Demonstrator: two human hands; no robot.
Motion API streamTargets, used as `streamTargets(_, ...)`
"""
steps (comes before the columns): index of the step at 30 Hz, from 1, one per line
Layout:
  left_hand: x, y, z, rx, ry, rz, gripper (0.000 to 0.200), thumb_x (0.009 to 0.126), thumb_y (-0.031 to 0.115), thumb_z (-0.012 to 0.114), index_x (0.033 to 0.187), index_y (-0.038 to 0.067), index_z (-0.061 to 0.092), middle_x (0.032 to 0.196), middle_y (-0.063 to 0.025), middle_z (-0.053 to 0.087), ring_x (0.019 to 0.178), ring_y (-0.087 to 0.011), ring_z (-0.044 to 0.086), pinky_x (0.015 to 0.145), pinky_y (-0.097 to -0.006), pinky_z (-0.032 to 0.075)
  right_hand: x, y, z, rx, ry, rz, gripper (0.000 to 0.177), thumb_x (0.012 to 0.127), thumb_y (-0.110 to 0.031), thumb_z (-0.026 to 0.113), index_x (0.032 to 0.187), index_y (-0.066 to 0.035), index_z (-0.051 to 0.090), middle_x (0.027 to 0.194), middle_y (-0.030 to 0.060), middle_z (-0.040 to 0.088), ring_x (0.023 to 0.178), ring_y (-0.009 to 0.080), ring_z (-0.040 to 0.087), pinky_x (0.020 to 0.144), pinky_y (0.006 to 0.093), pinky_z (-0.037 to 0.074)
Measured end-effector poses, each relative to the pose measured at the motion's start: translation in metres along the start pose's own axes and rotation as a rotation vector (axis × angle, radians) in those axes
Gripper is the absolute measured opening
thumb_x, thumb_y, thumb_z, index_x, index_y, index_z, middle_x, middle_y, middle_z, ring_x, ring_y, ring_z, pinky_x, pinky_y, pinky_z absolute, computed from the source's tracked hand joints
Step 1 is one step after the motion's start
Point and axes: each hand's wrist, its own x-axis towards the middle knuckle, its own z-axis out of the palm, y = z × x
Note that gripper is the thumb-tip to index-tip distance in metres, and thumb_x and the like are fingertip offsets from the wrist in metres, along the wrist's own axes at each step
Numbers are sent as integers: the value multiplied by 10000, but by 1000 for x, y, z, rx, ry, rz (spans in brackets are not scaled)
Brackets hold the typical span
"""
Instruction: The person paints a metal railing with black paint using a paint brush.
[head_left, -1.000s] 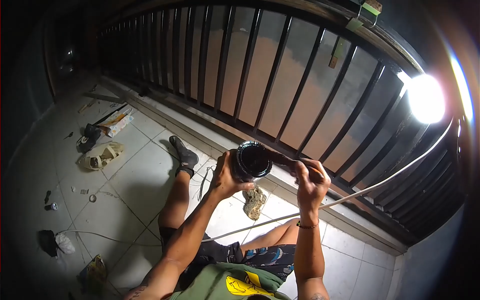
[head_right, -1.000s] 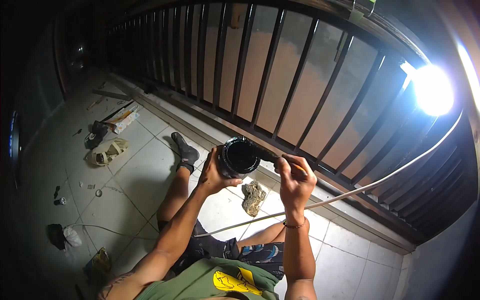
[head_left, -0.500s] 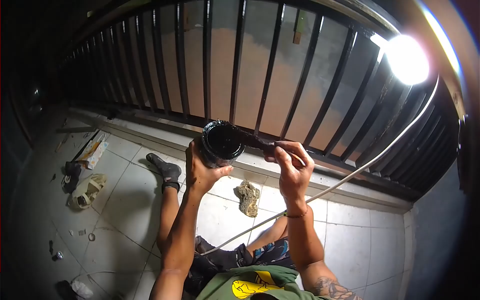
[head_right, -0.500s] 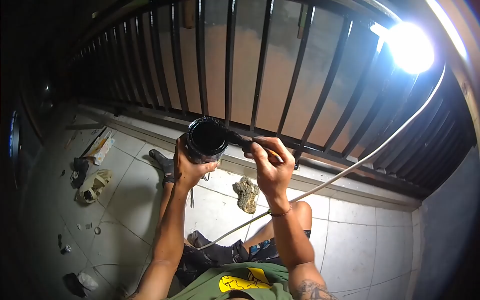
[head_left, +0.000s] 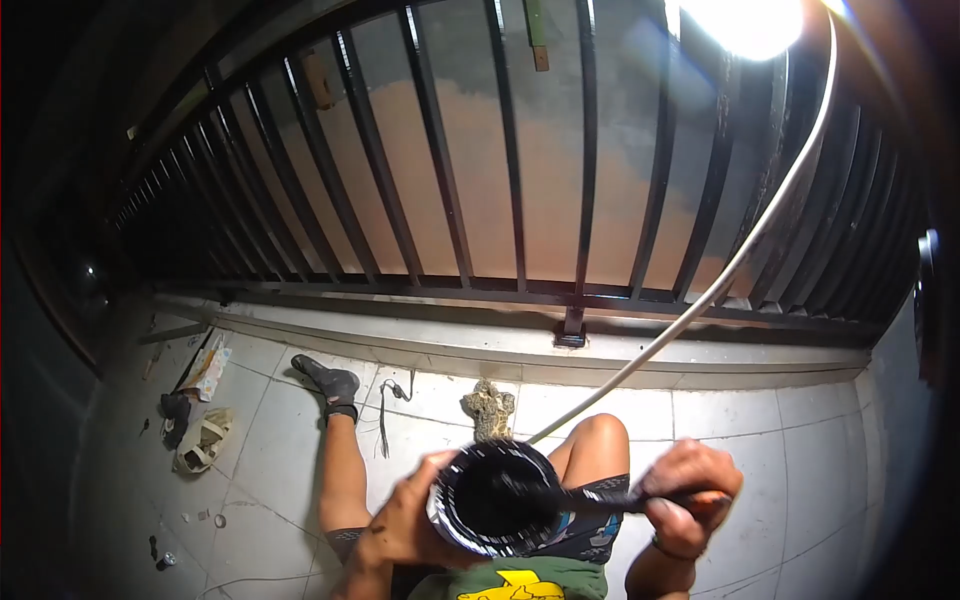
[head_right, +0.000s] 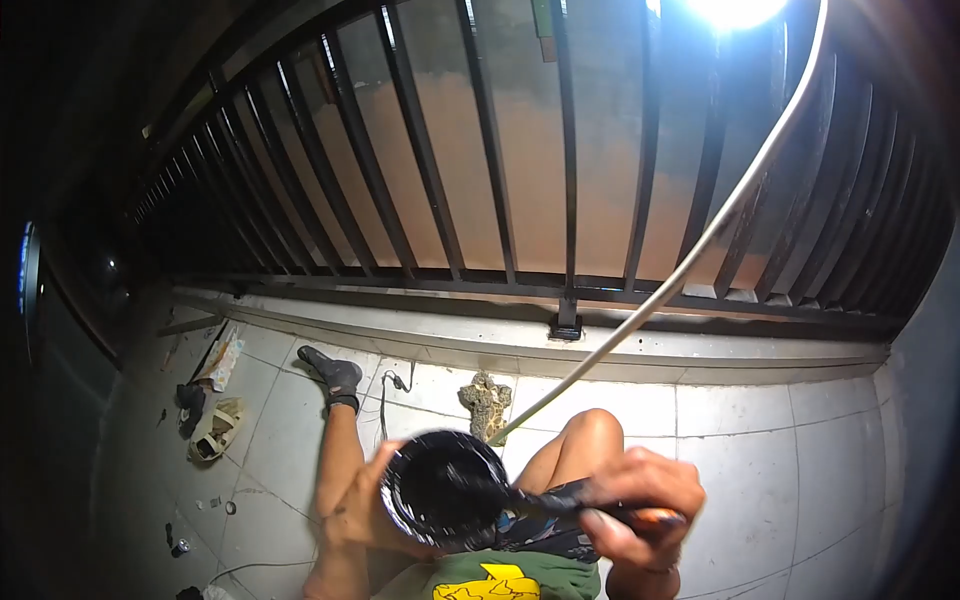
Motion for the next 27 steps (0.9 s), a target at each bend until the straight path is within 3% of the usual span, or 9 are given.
streamTargets(2, 5, 17, 26, 40, -57, -28, 1064, 467, 251, 956, 1322, -27, 386, 1160, -178, 607, 1060, -266, 631, 928, -345, 502, -25, -7, -25, -38, 108, 85, 225, 552, -141, 693, 699, 21, 639, 604, 128, 634, 498, 190, 586, 467, 268, 464)
streamTargets(3, 12, 22, 38, 73, -112, -44, 1049, 460, 255, 953, 1310, -27, 408, 1127, -165, 623, 1043, -245, 640, 926, -322, 501, -30, -6, -29, -73, 218, 16, 312, 656, -266, 742, 617, -10, 568, 537, 81, 544, 408, 144, 494, 370, 243, 462)
streamTargets(4, 21, 19, 50, 20, -111, 101, 886, 687, 421, 829, 1326, -37, 421, 1169, -199, 618, 1053, -289, 638, 907, -361, 515, -39, -5, -43, -98, 227, -4, 386, 701, -326, 763, 664, -5, 552, 567, 83, 528, 404, 135, 459, 370, 236, 455)
streamTargets(6, 30, 4, 78, 80, -248, 39, 1030, 538, 270, 910, 1351, -52, 366, 1203, -220, 566, 1111, -295, 597, 987, -364, 457, -43, -16, -74, -158, 151, -136, 177, 666, -77, 652, 687, 87, 589, 595, 156, 582, 473, 247, 544, 451, 326, 470)
streamTargets(8, 43, -1, 112, -11, -241, -11, 1057, 538, 293, 911, 1361, -45, 342, 1215, -223, 554, 1129, -300, 583, 1003, -373, 445, -59, -6, -100, -177, 300, -79, 151, 601, -69, 593, 658, 69, 569, 597, 161, 568, 526, 247, 540, 491, 329, 490)
streamTargets(9, 53, -3, 130, -120, -228, -62, 1084, 538, 317, 913, 1371, -38, 318, 1227, -226, 541, 1147, -306, 570, 1020, -383, 432, -85, 26, -123, -268, 511, -23, 445, 746, -381, 752, 743, 8, 535, 628, 94, 506, 415, 119, 426, 351, 221, 417)
streamTargets(12, 93, -8, 162, 23, -9, -13, 1026, 572, 316, 916, 1338, -38, 332, 1244, -217, 526, 1152, -287, 571, 1001, -365, 451, -67, 57, -141, -158, 589, 77, 288, 664, -210, 652, 766, 55, 603, 662, 155, 583, 495, 193, 550, 419, 303, 462)
streamTargets(17, 155, -29, 172, 37, 278, 92, 1007, 549, 259, 922, 1324, -23, 346, 1189, -204, 572, 1099, -301, 597, 947, -382, 480, -25, 131, -135, -66, 550, -17, 264, 749, -155, 722, 845, 56, 595, 788, 176, 615, 695, 241, 614, 585, 321, 519)
streamTargets(27, 220, -37, 156, 173, 569, 78, 925, 450, 111, 942, 1193, 24, 399, 1120, -137, 608, 1018, -222, 618, 906, -349, 495, 61, 168, -129, -9, 288, -62, 188, 724, -58, 725, 840, 69, 647, 786, 171, 668, 708, 234, 655, 666, 295, 516)
